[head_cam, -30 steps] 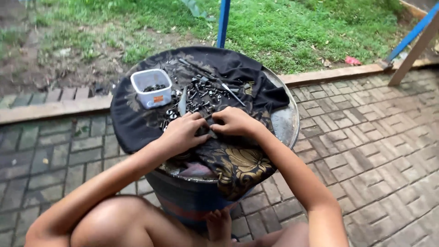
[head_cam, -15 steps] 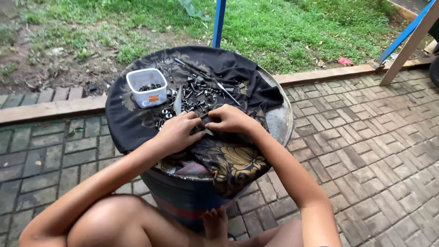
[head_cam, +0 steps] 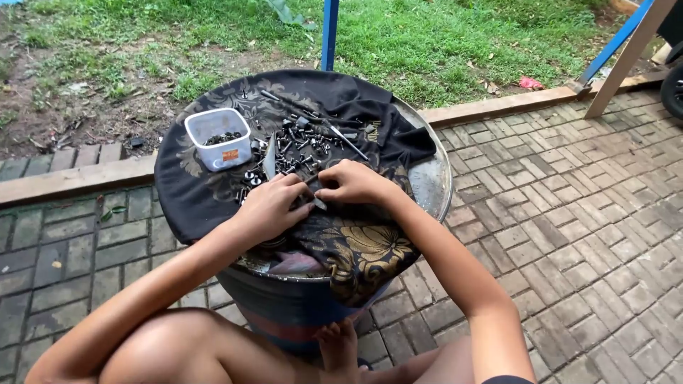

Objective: The person sits on the ground and uses a handheld sharpening stone to grind small metal parts on a round table covered with a black cloth. The person repeatedly picks up individual metal pieces, rubs them against the stone, and places them back on the table or into a small plastic container.

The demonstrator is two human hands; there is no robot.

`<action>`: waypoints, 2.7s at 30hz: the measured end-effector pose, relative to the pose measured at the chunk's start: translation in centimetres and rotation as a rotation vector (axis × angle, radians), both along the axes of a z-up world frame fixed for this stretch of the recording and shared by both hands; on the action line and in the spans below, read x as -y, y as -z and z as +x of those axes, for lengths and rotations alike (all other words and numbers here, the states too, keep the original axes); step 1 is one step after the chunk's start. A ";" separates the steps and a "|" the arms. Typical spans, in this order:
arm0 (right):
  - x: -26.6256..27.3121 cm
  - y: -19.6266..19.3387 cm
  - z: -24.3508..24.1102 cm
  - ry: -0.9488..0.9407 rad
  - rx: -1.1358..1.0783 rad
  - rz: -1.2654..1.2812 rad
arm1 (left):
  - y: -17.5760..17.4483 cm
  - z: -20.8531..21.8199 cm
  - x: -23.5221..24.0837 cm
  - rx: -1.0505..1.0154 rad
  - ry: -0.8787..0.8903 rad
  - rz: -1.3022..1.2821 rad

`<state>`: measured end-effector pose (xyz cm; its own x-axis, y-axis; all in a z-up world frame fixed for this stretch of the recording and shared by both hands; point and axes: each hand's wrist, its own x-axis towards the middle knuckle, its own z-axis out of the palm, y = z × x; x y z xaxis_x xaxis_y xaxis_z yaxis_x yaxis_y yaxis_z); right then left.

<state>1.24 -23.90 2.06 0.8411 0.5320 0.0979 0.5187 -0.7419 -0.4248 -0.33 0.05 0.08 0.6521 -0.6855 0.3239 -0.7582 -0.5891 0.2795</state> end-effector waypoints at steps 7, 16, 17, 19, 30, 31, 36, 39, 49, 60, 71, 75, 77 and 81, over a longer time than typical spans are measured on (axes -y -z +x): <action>-0.3 -1.0 -0.8 0.012 0.003 -0.029 | -0.9 -0.5 0.2 -0.010 0.008 -0.023; 0.2 0.0 -0.4 -0.103 -0.005 -0.056 | -0.3 -0.7 0.6 -0.088 -0.106 0.061; 0.4 0.1 -0.3 -0.097 0.007 -0.072 | -0.3 -0.6 0.6 -0.065 -0.071 0.040; 0.6 0.4 -0.1 -0.082 0.013 -0.066 | -0.7 -0.7 0.6 -0.050 -0.027 0.041; 0.2 -0.1 -0.7 -0.044 0.035 -0.152 | -2.5 -1.3 0.8 -0.117 0.000 0.010; 0.2 -0.2 -0.9 -0.029 0.030 -0.153 | -2.0 -1.3 0.9 -0.121 0.015 0.009; -0.1 -0.7 -1.2 -0.025 0.022 -0.152 | -2.3 -1.2 0.8 -0.131 -0.025 0.025; -0.2 -1.3 -2.0 -0.038 0.004 -0.142 | -2.3 -1.5 0.7 -0.147 -0.047 0.013; -0.1 -0.8 -1.4 -0.034 0.019 -0.155 | -1.7 -0.9 0.7 -0.125 -0.038 -0.014; -0.3 -0.1 -1.4 -0.043 0.093 -0.103 | -1.1 -0.4 0.3 -0.073 0.001 0.021; 0.0 -0.1 -0.6 -0.052 -0.044 -0.041 | -0.7 -0.5 -0.4 -0.056 0.097 0.000; 0.4 1.0 0.4 -0.022 -0.042 -0.071 | -0.2 -0.2 -0.1 0.027 0.136 0.021; 0.2 0.9 0.1 -0.022 -0.034 -0.079 | -1.7 -1.4 -0.1 0.026 0.159 0.032; 0.1 0.7 0.2 -0.001 -0.038 -0.112 | -2.2 -2.0 -0.2 -0.009 0.212 0.065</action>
<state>1.45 -23.96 1.35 0.8424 0.5388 0.0060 0.5047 -0.7851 -0.3591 -2.35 0.25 2.32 0.4942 -0.8265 0.2696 -0.8644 -0.4341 0.2538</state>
